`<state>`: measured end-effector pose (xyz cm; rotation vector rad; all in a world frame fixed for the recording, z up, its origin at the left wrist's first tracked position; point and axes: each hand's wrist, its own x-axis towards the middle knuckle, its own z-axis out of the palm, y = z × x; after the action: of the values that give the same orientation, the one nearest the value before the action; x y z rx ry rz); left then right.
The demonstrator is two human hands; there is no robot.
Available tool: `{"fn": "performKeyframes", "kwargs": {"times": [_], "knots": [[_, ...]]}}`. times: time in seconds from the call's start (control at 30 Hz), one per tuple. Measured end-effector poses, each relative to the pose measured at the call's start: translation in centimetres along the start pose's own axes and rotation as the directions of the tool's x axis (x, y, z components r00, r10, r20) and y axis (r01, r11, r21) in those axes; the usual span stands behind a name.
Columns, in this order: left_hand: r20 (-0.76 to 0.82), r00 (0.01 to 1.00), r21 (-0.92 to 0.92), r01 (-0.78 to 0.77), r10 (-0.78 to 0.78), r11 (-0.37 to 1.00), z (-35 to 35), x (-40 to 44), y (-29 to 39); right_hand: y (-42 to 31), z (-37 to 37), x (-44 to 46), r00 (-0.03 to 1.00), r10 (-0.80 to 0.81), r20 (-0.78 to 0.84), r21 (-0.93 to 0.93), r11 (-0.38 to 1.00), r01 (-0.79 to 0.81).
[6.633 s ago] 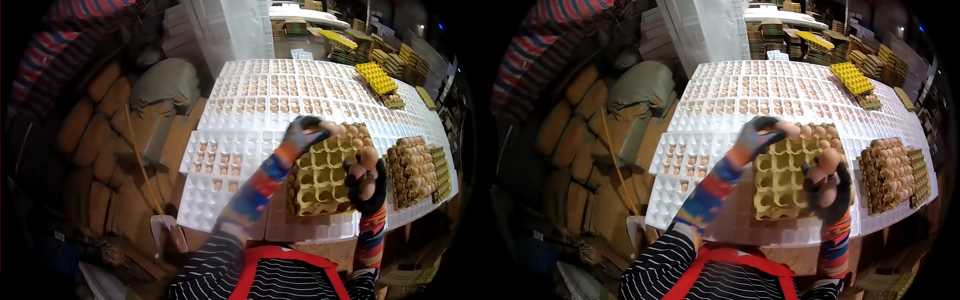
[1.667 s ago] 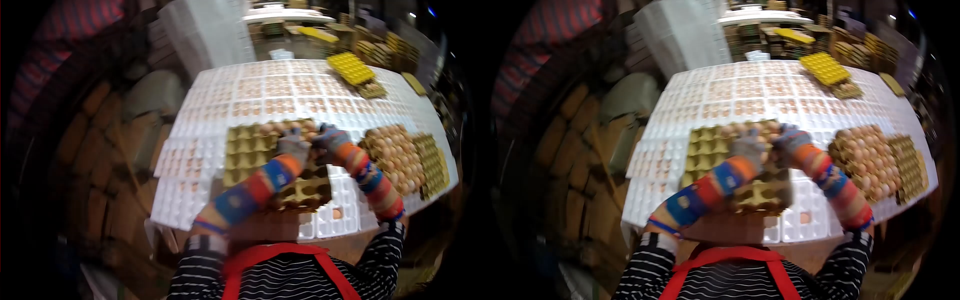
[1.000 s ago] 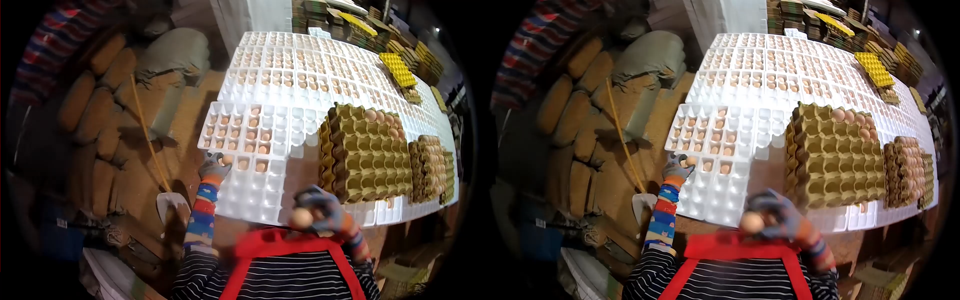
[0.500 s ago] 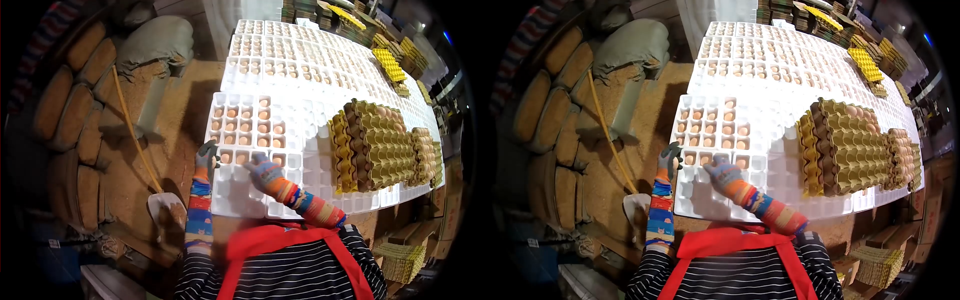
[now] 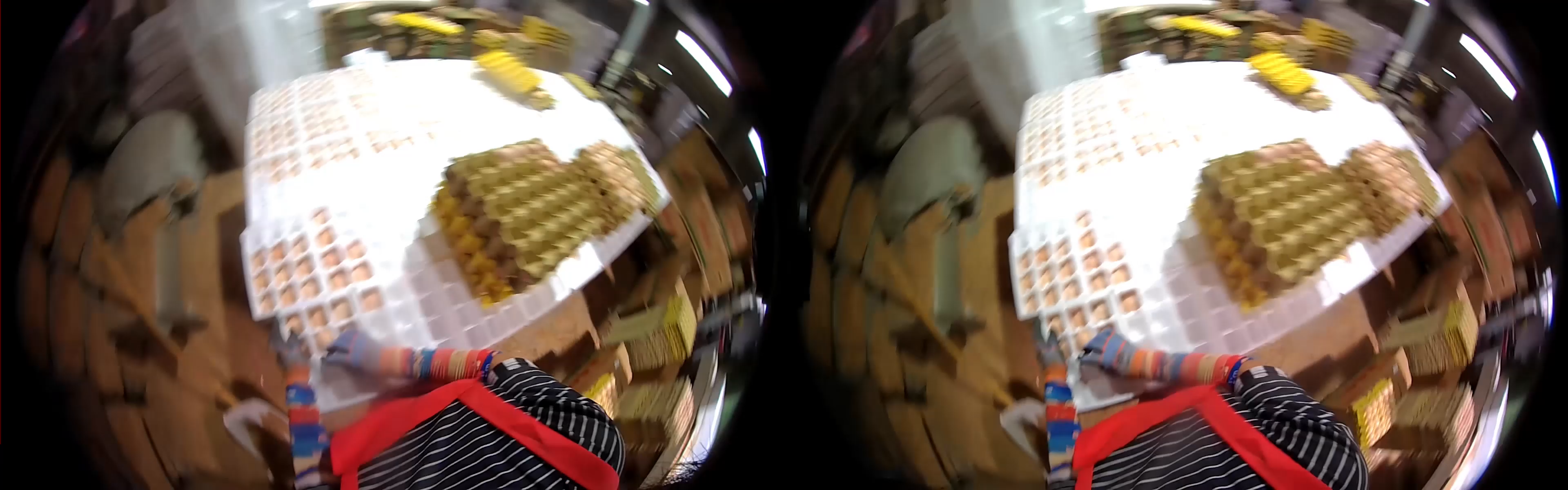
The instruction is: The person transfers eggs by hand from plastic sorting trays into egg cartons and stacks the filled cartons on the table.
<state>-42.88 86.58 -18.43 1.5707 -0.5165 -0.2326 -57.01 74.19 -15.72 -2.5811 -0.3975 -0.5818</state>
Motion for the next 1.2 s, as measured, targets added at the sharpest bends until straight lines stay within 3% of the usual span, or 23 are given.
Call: {"fn": "performKeyframes", "kwargs": {"times": [0.03,0.07,0.13,0.2,0.27,0.33,0.4,0.43,0.53,0.6,0.7,0.73,0.8,0.87,0.9,0.97,1.0,1.03,1.07,1.1,1.13,1.17,1.2], "knots": [[0.030,0.997,0.164,0.068,-0.073,0.984,-0.7,0.4,-1.4,-0.8,-2.8,0.1,0.991,-0.005,-0.136,-0.033,0.999,0.000],[-0.061,0.998,0.473,0.009,0.022,0.881,0.1,-0.5,-0.1,-1.6,-5.7,0.1,0.979,0.077,-0.187,0.003,0.997,-0.078],[0.076,0.997,0.745,-0.060,0.005,0.664,0.8,-1.5,3.1,-2.2,-11.3,-0.7,0.935,0.212,-0.284,0.224,0.963,-0.151],[0.300,0.946,0.875,-0.224,-0.119,0.430,1.0,-1.2,4.3,-1.7,-20.1,-2.2,0.908,0.146,-0.394,0.102,0.988,-0.114],[0.230,0.955,0.916,-0.149,-0.184,0.374,2.0,-1.0,4.1,-1.5,-31.1,-3.9,0.903,0.144,-0.404,-0.075,0.979,-0.190],[0.178,0.956,0.963,-0.120,-0.234,0.240,3.6,-0.3,6.5,2.8,-37.1,-9.6,0.800,0.337,-0.496,-0.276,0.813,-0.513],[0.084,0.890,0.996,-0.056,-0.448,0.076,5.2,0.9,7.9,8.0,-42.2,-14.4,0.722,0.463,-0.514,-0.345,0.659,-0.668],[0.021,0.842,1.000,-0.030,-0.540,-0.008,6.4,1.2,8.7,10.1,-43.7,-15.1,0.776,0.449,-0.443,-0.404,0.672,-0.620],[0.126,0.910,0.939,0.019,-0.395,0.342,10.8,1.7,13.7,17.0,-45.9,-16.7,0.898,0.411,-0.158,-0.498,0.752,-0.432],[0.293,0.956,0.455,-0.152,0.014,0.877,15.7,3.3,16.1,18.7,-45.9,-15.7,0.965,0.253,-0.066,-0.610,0.755,-0.240],[0.467,0.790,0.228,-0.542,0.398,0.809,27.2,5.1,25.2,20.2,-48.9,-16.1,0.849,0.528,0.028,-0.231,0.829,-0.508],[0.534,0.710,0.185,-0.628,0.459,0.756,30.7,6.0,26.5,21.2,-49.3,-17.4,0.727,0.680,-0.099,0.298,0.717,-0.630],[0.665,0.608,0.325,-0.758,0.433,0.566,37.3,6.6,29.1,21.9,-50.9,-19.4,0.687,0.695,-0.211,0.509,0.678,-0.529],[0.748,0.627,0.539,-0.765,0.218,0.353,41.5,7.2,28.4,21.4,-50.1,-18.8,0.811,0.571,-0.126,0.387,0.781,-0.489],[0.758,0.619,0.540,-0.773,0.208,0.332,42.8,8.4,26.1,20.8,-49.7,-18.9,0.889,0.441,-0.121,-0.012,0.895,-0.446],[0.741,0.655,0.549,-0.716,0.144,0.430,44.1,8.8,26.8,21.1,-48.7,-16.8,0.903,0.404,0.147,-0.487,0.824,-0.290],[0.707,0.674,0.492,-0.688,0.216,0.534,44.1,8.5,26.8,21.5,-47.8,-16.8,0.947,0.316,0.052,-0.521,0.818,-0.244],[0.702,0.682,0.472,-0.661,0.205,0.584,43.8,9.2,26.1,23.7,-46.2,-15.9,0.897,0.429,0.108,-0.473,0.816,-0.333],[0.621,0.757,0.414,-0.535,0.202,0.736,43.4,8.8,26.4,24.4,-45.4,-16.1,0.947,0.322,0.002,-0.447,0.847,-0.287],[0.550,0.734,0.319,-0.626,0.399,0.711,43.2,9.8,25.0,23.9,-45.5,-16.1,0.938,0.346,-0.007,-0.472,0.826,-0.308],[0.485,0.775,0.120,-0.519,0.406,0.847,43.3,11.2,23.3,22.8,-46.3,-16.1,0.935,0.354,-0.011,-0.491,0.813,-0.314],[0.444,0.856,-0.109,-0.242,0.265,0.964,43.1,11.3,24.0,21.5,-47.6,-16.5,0.923,0.381,-0.057,-0.385,0.844,-0.373],[0.338,0.780,-0.090,-0.530,0.526,0.843,42.3,15.2,19.9,20.7,-48.2,-16.8,0.910,0.403,-0.097,-0.266,0.871,-0.413]]}}
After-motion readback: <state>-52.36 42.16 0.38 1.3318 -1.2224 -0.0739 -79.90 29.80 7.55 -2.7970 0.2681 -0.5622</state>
